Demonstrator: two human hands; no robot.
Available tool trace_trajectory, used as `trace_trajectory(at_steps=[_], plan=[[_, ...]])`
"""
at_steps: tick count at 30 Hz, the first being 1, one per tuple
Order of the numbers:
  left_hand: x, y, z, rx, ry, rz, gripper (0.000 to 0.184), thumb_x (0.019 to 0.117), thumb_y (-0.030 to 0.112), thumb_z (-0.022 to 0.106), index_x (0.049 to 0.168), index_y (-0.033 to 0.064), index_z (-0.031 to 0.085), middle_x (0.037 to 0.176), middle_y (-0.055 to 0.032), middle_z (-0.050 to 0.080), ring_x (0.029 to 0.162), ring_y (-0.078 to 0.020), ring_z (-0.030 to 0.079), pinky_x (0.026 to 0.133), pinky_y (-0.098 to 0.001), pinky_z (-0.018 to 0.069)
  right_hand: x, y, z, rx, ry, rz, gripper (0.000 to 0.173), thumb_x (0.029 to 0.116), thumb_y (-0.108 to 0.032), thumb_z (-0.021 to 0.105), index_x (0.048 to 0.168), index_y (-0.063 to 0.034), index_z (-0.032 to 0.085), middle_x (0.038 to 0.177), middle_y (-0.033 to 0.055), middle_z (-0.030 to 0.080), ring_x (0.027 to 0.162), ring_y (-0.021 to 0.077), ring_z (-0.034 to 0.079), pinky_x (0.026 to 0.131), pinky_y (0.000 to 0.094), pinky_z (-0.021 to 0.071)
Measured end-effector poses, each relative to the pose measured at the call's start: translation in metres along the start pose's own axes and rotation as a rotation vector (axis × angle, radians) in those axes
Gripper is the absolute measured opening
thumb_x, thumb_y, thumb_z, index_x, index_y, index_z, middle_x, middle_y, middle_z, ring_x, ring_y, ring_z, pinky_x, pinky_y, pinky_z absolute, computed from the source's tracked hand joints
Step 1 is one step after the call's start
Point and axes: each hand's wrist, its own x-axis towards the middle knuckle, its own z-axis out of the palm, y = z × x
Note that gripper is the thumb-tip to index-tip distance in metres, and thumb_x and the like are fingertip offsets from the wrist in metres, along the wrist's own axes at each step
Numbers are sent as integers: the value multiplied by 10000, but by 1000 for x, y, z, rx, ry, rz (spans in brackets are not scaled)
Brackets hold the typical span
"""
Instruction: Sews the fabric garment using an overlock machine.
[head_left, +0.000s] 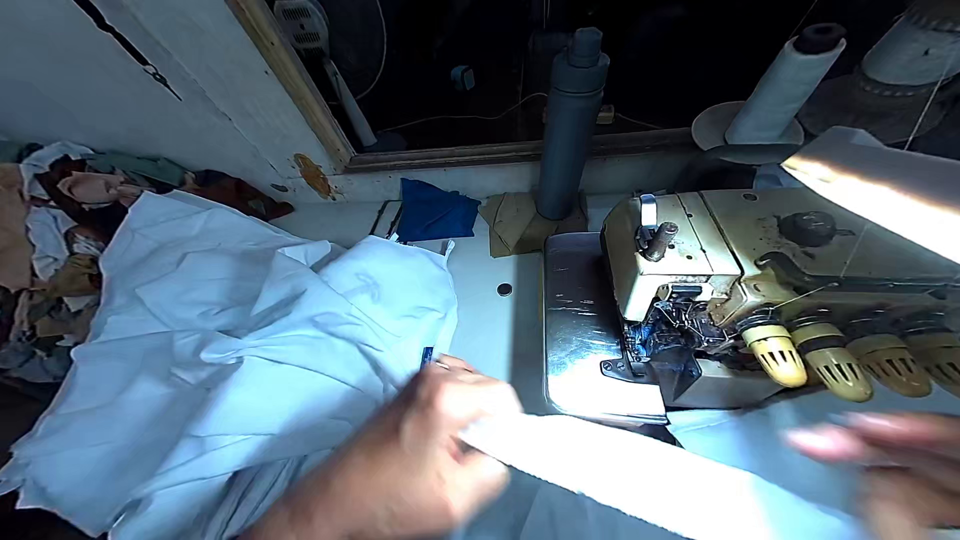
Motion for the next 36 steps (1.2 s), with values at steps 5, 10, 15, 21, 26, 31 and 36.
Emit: trace_trajectory(at_steps=[5,10,15,21,26,31,36], plan=[[27,36,31,34,-4,80,237,930,227,598,734,101,639,663,-45,611,704,-167,624,838,-329,478,22,31,97,-326,80,-186,193,844,-60,721,910,118,685,895,238,729,896,178,708,853,235,525],[2,1,16,119,80,-99,149,803,303,639,721,179,626,662,80,582,688,-13,573,743,-256,443,17,39,71,-80,184,7,76,917,0,611,872,-48,649,793,-116,656,752,-129,573,686,87,484],[-4,-9,23,-765,77,-311,36,855,101,749,890,103,739,880,73,726,886,25,670,818,-158,551,15,44,59,-33,258,119,211,891,11,587,870,-184,664,744,-231,622,666,-147,549,599,68,455],[1,11,54,-721,329,-500,97,857,71,750,771,113,757,717,103,708,680,63,648,638,-125,535,9,48,60,-187,355,17,211,900,-14,635,1109,-32,666,1027,-105,725,873,-87,654,773,130,564],[9,33,64,-697,494,-472,172,723,-1,844,848,59,741,796,84,747,750,38,699,712,-157,596,-1,30,60,-350,298,-185,300,1006,-291,622,1231,-93,619,1158,-13,677,1068,-24,617,931,172,511],[25,61,80,-739,357,-348,91,798,-65,713,776,-61,625,743,-26,643,733,30,602,685,-133,499,9,37,95,-338,240,-225,312,893,-157,783,979,101,631,1004,196,681,1030,90,637,946,171,483],[14,48,71,-802,428,-233,43,936,68,690,933,56,731,1054,3,724,1046,-28,658,920,-208,551,10,40,85,-228,324,-247,120,935,-56,690,887,32,625,1003,64,670,1032,-26,600,915,117,475]])
